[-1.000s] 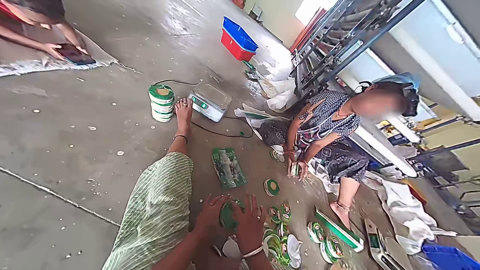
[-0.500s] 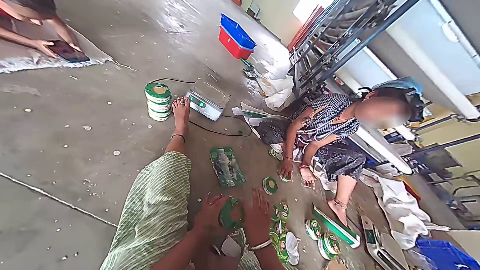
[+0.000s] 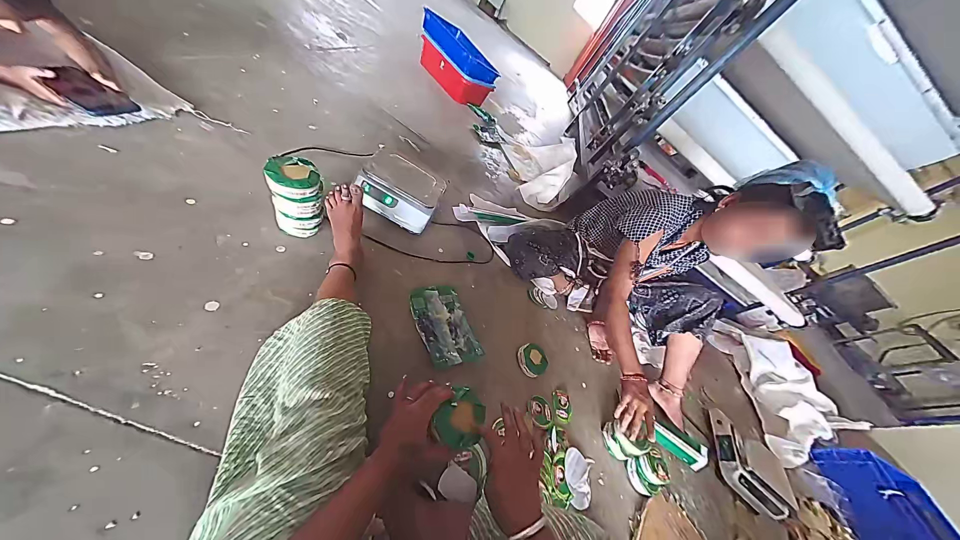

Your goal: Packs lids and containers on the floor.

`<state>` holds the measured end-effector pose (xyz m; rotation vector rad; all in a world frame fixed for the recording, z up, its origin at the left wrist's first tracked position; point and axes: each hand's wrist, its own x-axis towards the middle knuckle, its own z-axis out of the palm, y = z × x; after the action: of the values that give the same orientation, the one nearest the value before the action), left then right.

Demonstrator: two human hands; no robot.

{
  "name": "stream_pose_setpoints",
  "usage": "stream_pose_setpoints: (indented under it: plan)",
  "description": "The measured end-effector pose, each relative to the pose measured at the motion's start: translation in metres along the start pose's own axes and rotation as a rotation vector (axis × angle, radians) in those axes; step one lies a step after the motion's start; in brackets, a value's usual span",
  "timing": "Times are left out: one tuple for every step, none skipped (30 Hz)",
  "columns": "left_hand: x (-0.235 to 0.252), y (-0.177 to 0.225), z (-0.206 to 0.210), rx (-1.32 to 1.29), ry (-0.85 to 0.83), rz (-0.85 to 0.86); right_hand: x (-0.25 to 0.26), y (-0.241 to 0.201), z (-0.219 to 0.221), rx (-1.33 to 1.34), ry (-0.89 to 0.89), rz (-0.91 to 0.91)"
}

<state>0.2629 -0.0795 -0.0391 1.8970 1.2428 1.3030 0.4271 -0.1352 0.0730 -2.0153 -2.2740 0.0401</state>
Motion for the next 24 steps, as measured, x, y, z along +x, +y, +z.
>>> stream_pose_setpoints:
  plan:
    - [0.0,0.0,0.001,-0.002,-0.002,0.002,-0.007,-0.003,0.005,0.002,0.06,0.023]
    - [0.0,-0.001,0.002,0.001,0.002,0.007,-0.013,-0.005,0.013,-0.026,0.147,0.024]
    - [-0.001,-0.002,0.002,0.005,0.005,0.013,-0.019,-0.007,0.021,-0.048,0.215,0.027]
    - [-0.002,-0.003,0.002,0.008,0.008,0.02,-0.023,-0.01,0.027,-0.048,0.252,0.036]
    - [-0.002,-0.003,0.002,0.008,0.012,0.023,-0.027,-0.012,0.031,-0.03,0.253,0.05]
    - [-0.001,-0.003,0.001,0.01,0.015,0.024,-0.028,-0.014,0.033,-0.008,0.228,0.061]
    - [-0.001,-0.003,0.001,0.015,0.019,0.028,-0.028,-0.015,0.034,-0.001,0.203,0.071]
    - [-0.001,-0.002,0.001,0.014,0.016,0.028,-0.025,-0.013,0.034,-0.005,0.202,0.081]
    - [-0.001,-0.001,0.001,0.01,0.01,0.024,-0.02,-0.009,0.034,-0.002,0.203,0.097]
    - [-0.001,0.0,0.001,0.007,-0.002,0.016,-0.013,-0.006,0.031,0.013,0.191,0.116]
    - [-0.001,0.0,0.001,0.007,-0.008,0.008,-0.005,-0.003,0.029,0.017,0.205,0.122]
    - [0.0,0.001,0.001,0.007,-0.01,0.0,0.002,-0.002,0.026,0.017,0.228,0.123]
    - [0.0,0.001,0.0,0.005,-0.008,-0.006,0.006,-0.002,0.022,0.025,0.239,0.131]
    - [-0.001,0.001,0.001,0.006,-0.002,-0.007,0.007,-0.002,0.019,0.033,0.248,0.143]
    - [-0.001,0.001,0.0,0.008,0.003,-0.006,0.004,-0.004,0.018,0.041,0.24,0.158]
    - [-0.001,0.0,0.0,0.004,0.008,-0.003,-0.002,-0.006,0.02,0.047,0.223,0.156]
    - [-0.001,0.0,0.0,0.0,0.014,0.0,-0.011,-0.009,0.025,0.034,0.202,0.141]
    - [-0.001,-0.001,0.001,0.0,0.022,0.006,-0.023,-0.012,0.033,0.006,0.191,0.115]
    - [-0.002,-0.001,0.002,-0.001,0.025,0.01,-0.035,-0.014,0.042,-0.035,0.203,0.087]
    - [-0.001,-0.001,0.002,-0.005,0.018,0.006,-0.042,-0.016,0.046,-0.034,0.212,0.085]
    - [0.0,0.0,0.002,-0.012,0.002,-0.012,-0.043,-0.017,0.043,0.015,0.213,0.101]
    - [0.001,0.002,0.0,-0.02,-0.01,-0.033,-0.039,-0.018,0.034,0.1,0.19,0.129]
    - [0.0,0.004,-0.001,-0.02,-0.018,-0.04,-0.032,-0.017,0.026,0.16,0.177,0.161]
    - [-0.001,0.004,-0.001,-0.013,-0.023,-0.038,-0.023,-0.014,0.022,0.168,0.191,0.17]
